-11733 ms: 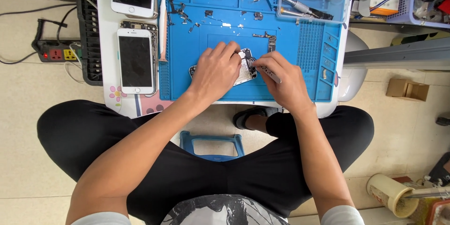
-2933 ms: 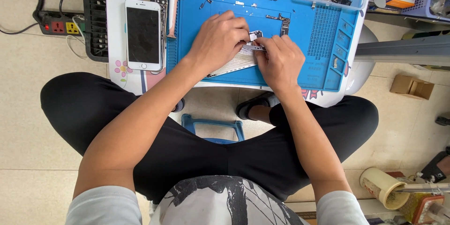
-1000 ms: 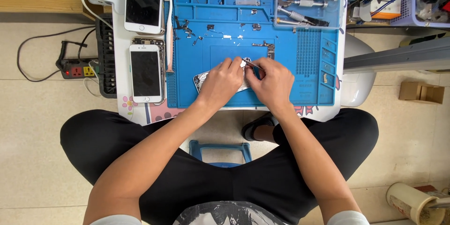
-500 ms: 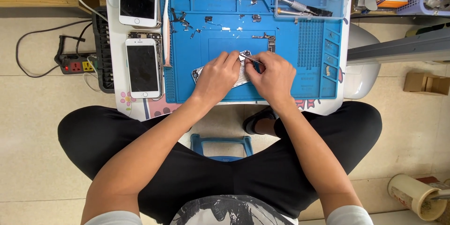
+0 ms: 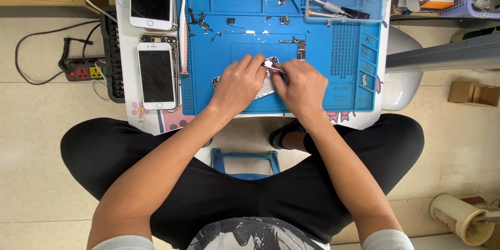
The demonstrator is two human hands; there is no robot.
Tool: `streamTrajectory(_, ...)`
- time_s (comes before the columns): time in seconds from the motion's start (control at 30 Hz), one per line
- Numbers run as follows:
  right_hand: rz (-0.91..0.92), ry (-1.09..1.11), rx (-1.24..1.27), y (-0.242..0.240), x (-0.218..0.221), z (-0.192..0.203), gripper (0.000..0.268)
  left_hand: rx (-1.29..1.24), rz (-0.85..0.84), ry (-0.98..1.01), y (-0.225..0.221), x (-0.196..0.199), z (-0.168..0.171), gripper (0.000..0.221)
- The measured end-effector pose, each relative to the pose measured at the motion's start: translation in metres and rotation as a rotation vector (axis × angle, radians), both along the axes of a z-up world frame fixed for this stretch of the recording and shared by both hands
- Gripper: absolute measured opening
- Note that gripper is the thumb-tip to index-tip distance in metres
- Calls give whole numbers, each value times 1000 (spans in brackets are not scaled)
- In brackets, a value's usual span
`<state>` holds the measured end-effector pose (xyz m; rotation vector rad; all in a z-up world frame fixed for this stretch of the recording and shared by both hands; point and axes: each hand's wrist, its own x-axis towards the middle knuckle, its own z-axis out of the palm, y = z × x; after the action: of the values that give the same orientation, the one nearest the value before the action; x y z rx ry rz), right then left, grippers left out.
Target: The person is repairing a disassembled smartphone on a blue work mat. They use a metal spudger to carefully pry and separate internal components, such as the battery and logic board, from the phone's chassis. The workspace is organized with various tools and spare parts visible.
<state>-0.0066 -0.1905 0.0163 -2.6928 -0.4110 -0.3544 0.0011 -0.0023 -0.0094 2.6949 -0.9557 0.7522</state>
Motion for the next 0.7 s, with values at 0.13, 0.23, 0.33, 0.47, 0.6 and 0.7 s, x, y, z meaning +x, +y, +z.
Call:
streamTrajectory(0.13, -3, -44, -62, 0, 0, -8, 7, -39, 1, 39, 1, 0, 3, 17)
streamTrajectory(0.23, -7, -23, -47, -2, 0, -9, 8, -69, 32, 37, -2, 1, 1, 19)
streamTrajectory(0.33, -8, -25, -37, -5, 1, -8, 9, -72, 50, 19, -6, 2, -3, 18)
streamTrajectory(0.47, 23, 3, 25, -2, -2, 1, 8, -10, 52, -16, -3, -2, -3, 16)
streamTrajectory(0.6, 95, -2, -1, -3, -1, 6, 15, -24, 14, 10, 0, -1, -1, 15)
streamTrajectory(0.7, 186, 30, -10, -2, 11, 10, 14, -104, -17, 94, 6, 0, -2, 14)
